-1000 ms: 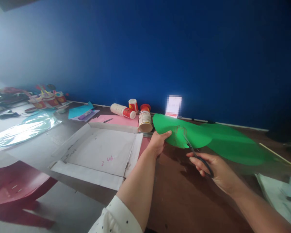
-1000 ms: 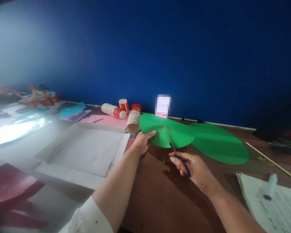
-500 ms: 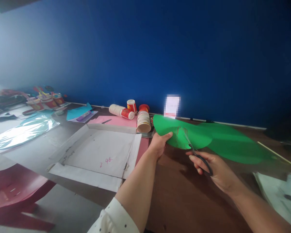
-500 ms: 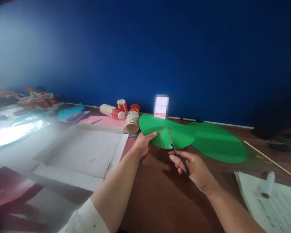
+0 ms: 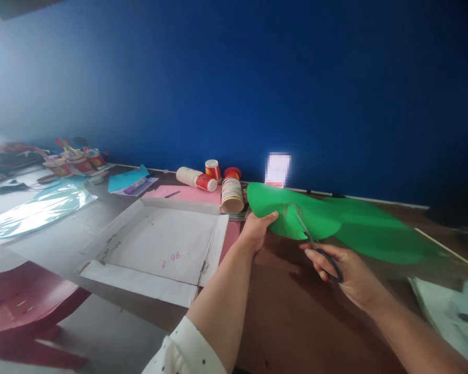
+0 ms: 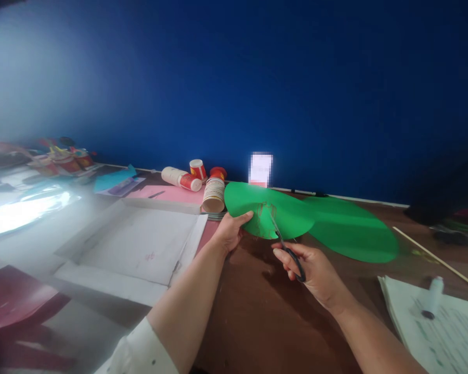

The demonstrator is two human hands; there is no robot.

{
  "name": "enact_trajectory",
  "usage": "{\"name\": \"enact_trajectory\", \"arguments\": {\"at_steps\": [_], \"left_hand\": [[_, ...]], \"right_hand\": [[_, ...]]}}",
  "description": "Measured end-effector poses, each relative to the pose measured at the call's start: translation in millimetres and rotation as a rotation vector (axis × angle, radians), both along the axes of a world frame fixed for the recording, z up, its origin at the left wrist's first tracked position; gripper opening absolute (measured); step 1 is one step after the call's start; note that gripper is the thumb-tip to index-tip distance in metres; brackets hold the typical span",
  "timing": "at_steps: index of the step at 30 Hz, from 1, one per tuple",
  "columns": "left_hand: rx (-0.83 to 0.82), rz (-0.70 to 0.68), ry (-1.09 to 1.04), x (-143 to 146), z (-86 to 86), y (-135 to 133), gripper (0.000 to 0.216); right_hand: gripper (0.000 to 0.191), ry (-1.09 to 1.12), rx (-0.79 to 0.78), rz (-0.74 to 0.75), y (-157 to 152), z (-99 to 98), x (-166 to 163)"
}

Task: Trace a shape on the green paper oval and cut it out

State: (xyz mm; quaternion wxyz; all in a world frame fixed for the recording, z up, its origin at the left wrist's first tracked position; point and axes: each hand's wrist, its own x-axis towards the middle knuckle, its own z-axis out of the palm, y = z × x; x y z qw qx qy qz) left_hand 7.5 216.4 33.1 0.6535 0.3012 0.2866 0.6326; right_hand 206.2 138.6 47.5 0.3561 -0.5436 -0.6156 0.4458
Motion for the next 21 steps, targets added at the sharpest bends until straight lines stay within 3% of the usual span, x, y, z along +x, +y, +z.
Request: {"name": "enact_trajectory", "arguments": {"at_steps": [21], "left_hand": [[-0.018,0.003,-0.023,0.7,0.5,0.7,0.059]], "right_hand": [[0.063,-0.011,0.01,-0.039,-1.3,4.0,-4.0]]}}
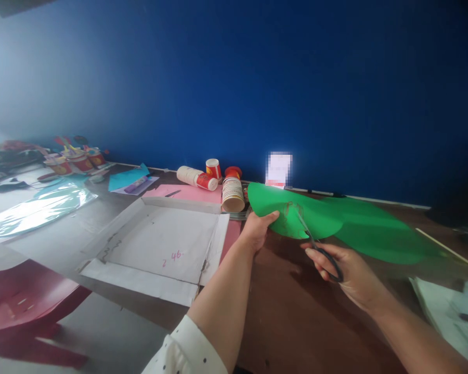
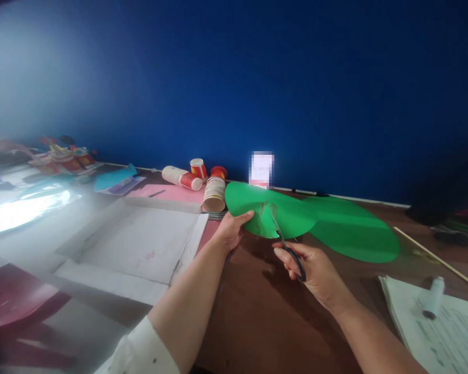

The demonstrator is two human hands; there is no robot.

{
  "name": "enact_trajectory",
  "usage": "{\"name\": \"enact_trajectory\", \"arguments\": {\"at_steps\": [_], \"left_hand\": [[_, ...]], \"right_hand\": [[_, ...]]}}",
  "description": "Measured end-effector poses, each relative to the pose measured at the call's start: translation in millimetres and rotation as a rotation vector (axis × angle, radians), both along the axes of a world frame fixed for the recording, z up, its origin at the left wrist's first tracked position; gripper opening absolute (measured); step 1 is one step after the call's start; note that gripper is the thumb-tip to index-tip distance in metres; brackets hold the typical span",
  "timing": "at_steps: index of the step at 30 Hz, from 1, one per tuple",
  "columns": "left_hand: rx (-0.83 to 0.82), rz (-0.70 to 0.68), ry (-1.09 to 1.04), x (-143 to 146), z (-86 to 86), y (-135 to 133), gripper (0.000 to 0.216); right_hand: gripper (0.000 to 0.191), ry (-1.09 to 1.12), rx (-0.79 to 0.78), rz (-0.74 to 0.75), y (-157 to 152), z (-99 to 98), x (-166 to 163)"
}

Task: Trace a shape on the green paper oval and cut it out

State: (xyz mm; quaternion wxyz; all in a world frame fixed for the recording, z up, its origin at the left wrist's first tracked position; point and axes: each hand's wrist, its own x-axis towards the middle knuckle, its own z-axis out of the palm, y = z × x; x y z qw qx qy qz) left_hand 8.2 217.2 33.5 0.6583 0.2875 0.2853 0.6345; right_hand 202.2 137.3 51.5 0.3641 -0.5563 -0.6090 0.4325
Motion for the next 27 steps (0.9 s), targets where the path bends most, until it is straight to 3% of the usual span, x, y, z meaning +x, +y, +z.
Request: {"name": "enact_trajectory", "arguments": {"at_steps": [13,27], "left_hand": [[0.021,-0.021,0.102,3.0,-9.0,-1.7,0.055],[0.016,-0.023,0.066,3.7,-4.0,-3.3,0.056]], "right_hand": [[0.052,-0.065,0.042,0.021,2.0,-5.2,4.4],[0.052,-0.059,0.036,0.006,0.7,-4.2,3.8]]}}
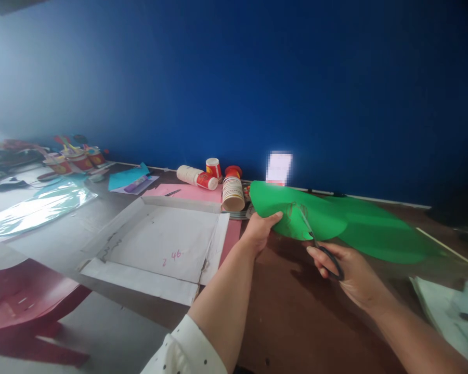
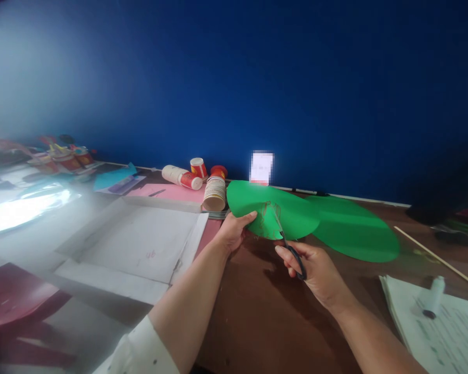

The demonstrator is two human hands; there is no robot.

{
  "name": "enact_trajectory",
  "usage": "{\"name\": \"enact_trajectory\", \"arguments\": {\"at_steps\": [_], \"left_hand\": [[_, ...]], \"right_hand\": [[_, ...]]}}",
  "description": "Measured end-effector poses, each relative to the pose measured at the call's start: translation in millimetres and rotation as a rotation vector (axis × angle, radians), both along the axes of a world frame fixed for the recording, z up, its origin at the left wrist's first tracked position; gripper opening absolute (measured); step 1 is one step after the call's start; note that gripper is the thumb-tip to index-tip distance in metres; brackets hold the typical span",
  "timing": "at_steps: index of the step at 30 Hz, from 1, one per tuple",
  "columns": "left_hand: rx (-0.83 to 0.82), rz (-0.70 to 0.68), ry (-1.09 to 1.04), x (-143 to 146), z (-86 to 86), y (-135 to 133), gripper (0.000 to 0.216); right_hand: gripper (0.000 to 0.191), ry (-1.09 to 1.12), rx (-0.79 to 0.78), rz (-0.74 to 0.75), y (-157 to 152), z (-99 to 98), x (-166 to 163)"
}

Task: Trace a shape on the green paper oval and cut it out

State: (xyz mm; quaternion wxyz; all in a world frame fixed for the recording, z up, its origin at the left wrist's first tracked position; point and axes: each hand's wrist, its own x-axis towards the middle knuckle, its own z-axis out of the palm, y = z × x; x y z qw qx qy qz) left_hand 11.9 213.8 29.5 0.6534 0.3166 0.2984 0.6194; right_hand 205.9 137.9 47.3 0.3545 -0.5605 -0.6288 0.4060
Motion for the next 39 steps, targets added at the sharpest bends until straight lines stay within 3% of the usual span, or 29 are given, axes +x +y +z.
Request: {"name": "enact_trajectory", "arguments": {"at_steps": [13,25,39], "left_hand": [[-0.011,-0.002,-0.006,0,-1.3,1,0.059],[-0.053,0.011,-0.023,2,1.2,1,0.06],[0.031,0.117,0.083,7,-4.5,2,0.046]], "right_hand": [[0.05,0.01,0.004,-0.011,0,4.3,-2],[0.041,0.056,-0.04,-0.035,2,-8.4,1],[0.051,0.173,-0.09,-0.145,-2,-5.1,-11]]}}
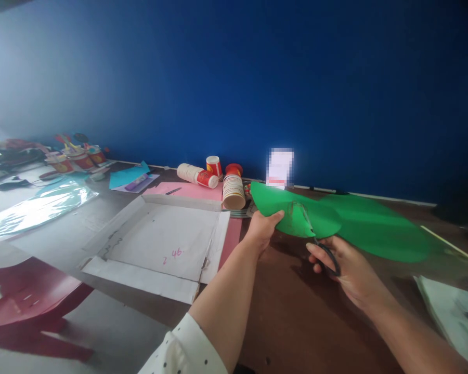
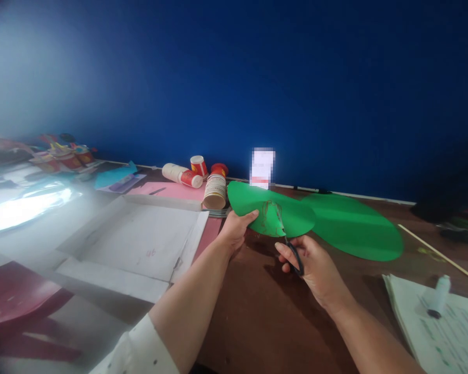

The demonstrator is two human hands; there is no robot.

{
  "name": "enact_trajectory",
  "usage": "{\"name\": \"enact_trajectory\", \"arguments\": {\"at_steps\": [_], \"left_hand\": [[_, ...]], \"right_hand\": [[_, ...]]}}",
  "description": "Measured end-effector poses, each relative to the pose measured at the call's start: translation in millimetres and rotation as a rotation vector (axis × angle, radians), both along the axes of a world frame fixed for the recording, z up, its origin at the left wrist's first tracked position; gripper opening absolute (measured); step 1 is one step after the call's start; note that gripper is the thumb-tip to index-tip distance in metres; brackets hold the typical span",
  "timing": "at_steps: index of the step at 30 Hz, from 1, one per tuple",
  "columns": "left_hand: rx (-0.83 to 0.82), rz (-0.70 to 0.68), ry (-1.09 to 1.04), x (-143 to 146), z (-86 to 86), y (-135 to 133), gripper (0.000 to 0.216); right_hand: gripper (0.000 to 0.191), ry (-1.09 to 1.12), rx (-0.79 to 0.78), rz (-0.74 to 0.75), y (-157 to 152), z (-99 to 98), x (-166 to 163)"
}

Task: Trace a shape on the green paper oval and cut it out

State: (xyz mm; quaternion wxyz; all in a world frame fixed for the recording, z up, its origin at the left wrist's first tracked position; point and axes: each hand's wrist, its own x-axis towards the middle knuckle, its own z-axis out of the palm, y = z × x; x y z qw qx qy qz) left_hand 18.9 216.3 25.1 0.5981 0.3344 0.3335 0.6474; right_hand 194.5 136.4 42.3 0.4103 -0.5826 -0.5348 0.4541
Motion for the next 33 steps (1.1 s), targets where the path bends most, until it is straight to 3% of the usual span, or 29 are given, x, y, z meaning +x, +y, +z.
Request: {"name": "enact_trajectory", "arguments": {"at_steps": [20,33], "left_hand": [[-0.01,-0.034,0.018,0,-4.8,4,0.046],[-0.054,-0.038,-0.022,0,3.7,0,0.05]], "right_hand": [[0.055,-0.132,0.004,-0.061,-7,11.9,-7],[0.058,-0.083,0.004,-0.052,-7,14.4,-7]]}}
